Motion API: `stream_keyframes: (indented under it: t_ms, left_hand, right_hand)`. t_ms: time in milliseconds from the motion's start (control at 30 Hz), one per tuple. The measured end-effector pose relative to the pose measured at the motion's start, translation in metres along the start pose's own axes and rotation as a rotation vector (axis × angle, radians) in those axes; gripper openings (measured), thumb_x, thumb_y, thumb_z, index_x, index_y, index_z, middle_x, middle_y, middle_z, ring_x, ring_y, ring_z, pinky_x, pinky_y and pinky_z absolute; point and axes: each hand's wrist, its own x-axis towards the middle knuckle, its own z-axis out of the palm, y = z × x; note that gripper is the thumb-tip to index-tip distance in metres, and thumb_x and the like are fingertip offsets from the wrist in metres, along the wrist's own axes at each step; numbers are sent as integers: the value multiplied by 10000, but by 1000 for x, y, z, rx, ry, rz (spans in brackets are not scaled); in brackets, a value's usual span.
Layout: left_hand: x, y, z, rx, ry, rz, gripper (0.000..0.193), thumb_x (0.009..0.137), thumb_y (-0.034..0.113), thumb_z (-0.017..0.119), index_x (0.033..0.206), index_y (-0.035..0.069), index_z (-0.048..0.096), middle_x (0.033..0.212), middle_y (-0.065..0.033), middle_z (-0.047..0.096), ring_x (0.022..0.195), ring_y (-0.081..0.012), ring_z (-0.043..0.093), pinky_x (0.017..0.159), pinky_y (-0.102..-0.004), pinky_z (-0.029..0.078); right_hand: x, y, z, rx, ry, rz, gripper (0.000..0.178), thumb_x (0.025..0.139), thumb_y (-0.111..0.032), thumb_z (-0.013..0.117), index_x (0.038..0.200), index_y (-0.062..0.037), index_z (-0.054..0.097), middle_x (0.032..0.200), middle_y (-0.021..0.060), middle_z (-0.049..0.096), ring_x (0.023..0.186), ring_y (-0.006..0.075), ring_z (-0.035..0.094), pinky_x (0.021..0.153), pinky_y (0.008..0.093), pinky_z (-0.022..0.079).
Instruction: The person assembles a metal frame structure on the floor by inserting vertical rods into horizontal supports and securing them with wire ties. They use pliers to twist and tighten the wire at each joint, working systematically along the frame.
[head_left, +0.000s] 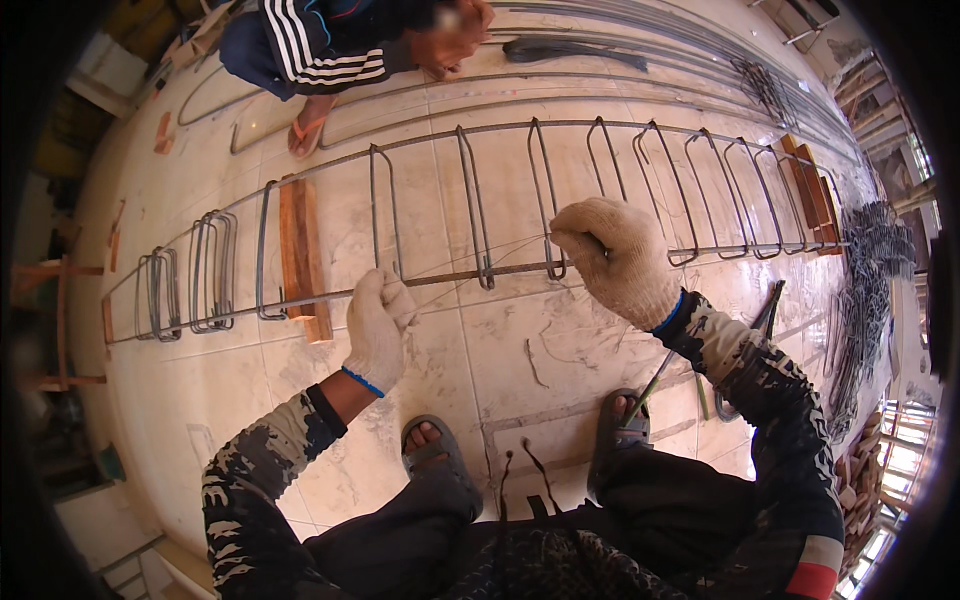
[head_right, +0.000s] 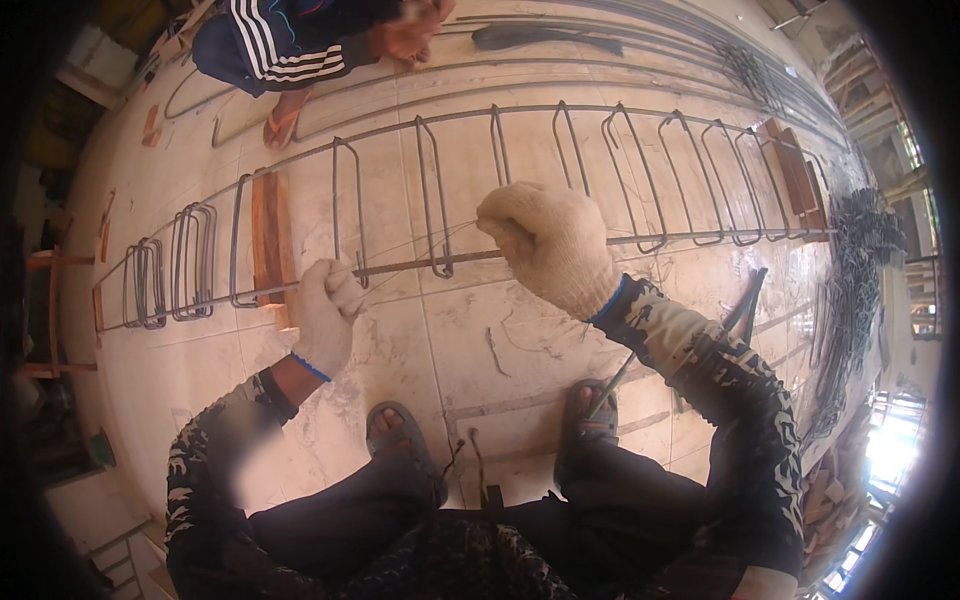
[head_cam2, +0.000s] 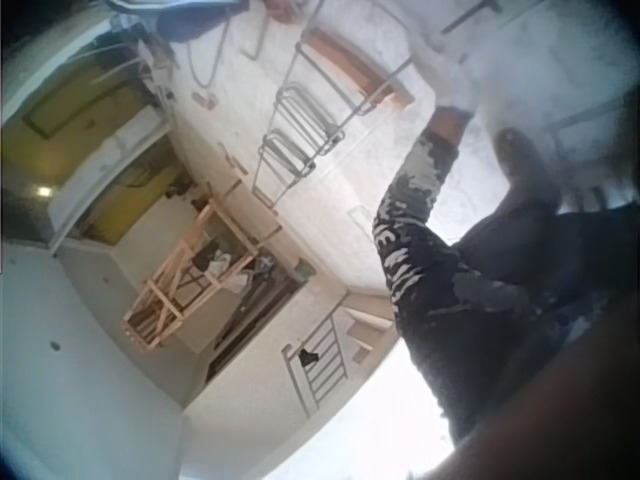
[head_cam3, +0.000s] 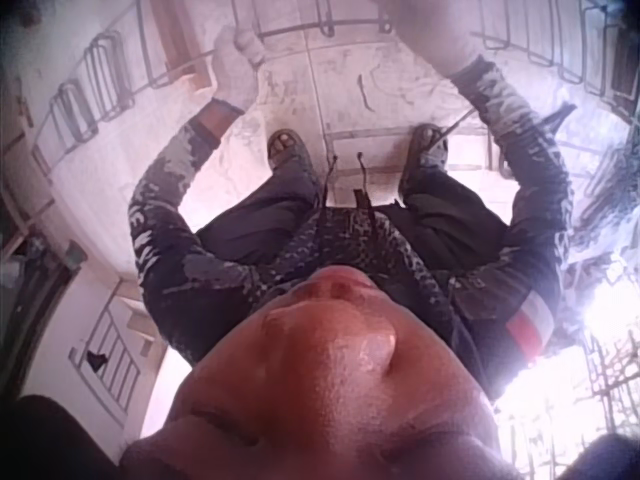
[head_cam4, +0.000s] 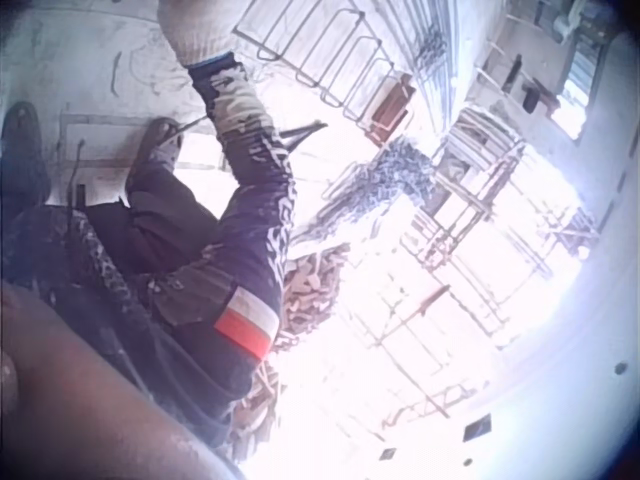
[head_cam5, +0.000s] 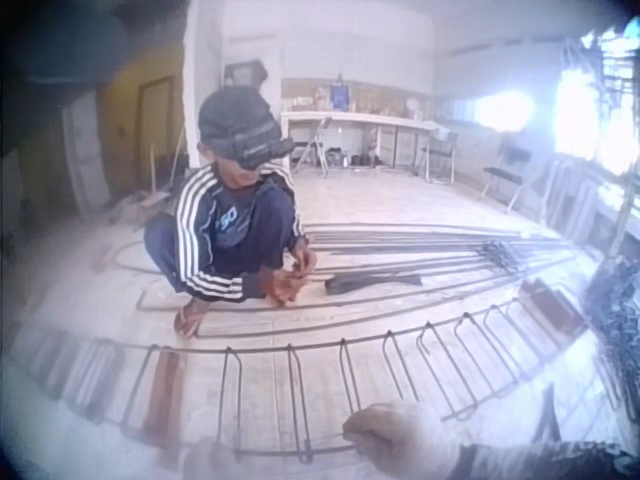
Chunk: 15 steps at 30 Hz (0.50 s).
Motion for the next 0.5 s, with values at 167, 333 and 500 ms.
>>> stream_keyframes:
  t_ms: [167,333,500]
  left_hand:
    - [-1,8,6,770,-122,608,288,1141,304,577,963,93,658,667,-73,541,594,-256,583,588,-425,451]
    - [-26,25,17,1497,-496,763,220,1074,212,634,1002,15,698,807,-176,684,795,-399,714,743,-510,540]
    - [-22,11,17,1429,-541,751,244,1079,206,639,989,-7,714,799,-191,678,820,-421,708,773,-516,543]
  right_hand:
    - [0,-1,-16,-62,8,-5,87,966,36,798,1049,20,777,984,173,791,893,373,772,787,430,622]
    - [-2,0,-19,-72,29,-32,94,962,25,803,1049,9,771,993,174,794,902,383,773,792,445,624]
    - [-2,-1,-18,-106,-3,-79,104,955,-4,820,1046,-20,772,957,163,778,876,391,753,781,464,607]
